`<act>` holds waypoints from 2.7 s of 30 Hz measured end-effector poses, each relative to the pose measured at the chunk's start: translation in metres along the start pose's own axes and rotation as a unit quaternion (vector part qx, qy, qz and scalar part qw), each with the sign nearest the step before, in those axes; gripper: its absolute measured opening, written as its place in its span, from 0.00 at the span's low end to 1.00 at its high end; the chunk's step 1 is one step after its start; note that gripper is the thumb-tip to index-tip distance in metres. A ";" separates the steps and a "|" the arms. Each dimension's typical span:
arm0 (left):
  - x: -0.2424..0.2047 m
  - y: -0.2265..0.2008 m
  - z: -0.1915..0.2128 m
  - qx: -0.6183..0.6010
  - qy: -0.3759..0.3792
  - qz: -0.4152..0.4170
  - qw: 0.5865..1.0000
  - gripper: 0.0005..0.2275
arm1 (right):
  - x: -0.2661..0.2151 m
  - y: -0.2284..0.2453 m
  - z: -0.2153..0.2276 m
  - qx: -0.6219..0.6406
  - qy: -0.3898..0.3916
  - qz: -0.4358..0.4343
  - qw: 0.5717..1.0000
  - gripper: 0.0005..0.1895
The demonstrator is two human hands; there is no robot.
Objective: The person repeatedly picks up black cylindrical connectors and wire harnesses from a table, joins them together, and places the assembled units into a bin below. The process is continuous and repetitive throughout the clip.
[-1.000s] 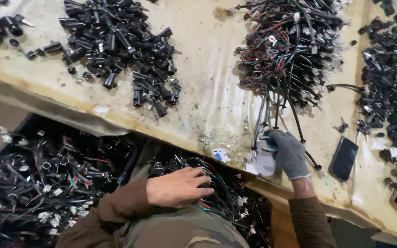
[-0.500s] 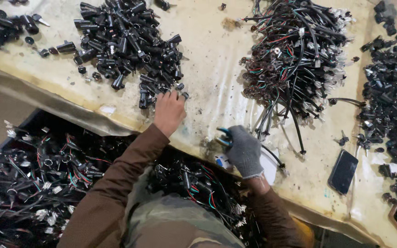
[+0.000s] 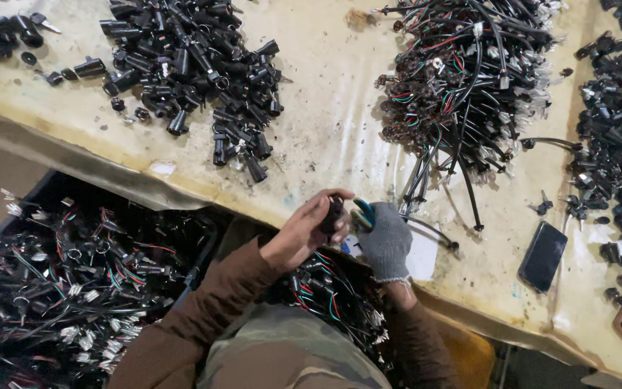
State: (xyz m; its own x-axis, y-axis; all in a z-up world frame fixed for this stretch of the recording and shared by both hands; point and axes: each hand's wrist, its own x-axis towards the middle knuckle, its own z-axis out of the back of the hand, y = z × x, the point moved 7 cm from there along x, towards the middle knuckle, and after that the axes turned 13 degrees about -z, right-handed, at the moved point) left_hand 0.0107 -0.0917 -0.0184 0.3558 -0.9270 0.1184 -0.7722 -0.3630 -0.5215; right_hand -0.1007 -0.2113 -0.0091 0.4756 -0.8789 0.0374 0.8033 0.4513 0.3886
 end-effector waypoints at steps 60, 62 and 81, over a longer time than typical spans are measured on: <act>-0.055 -0.022 -0.071 0.648 0.333 -0.059 0.683 0.12 | -0.016 -0.008 0.020 0.300 0.147 -0.153 0.930 0.11; -0.062 -0.033 -0.083 0.570 0.388 -0.093 0.718 0.13 | 0.005 -0.024 0.016 0.152 0.059 -0.109 0.981 0.14; -0.082 -0.008 -0.047 0.479 0.378 0.031 0.792 0.13 | 0.214 -0.110 0.100 -0.112 -0.186 -0.031 0.976 0.19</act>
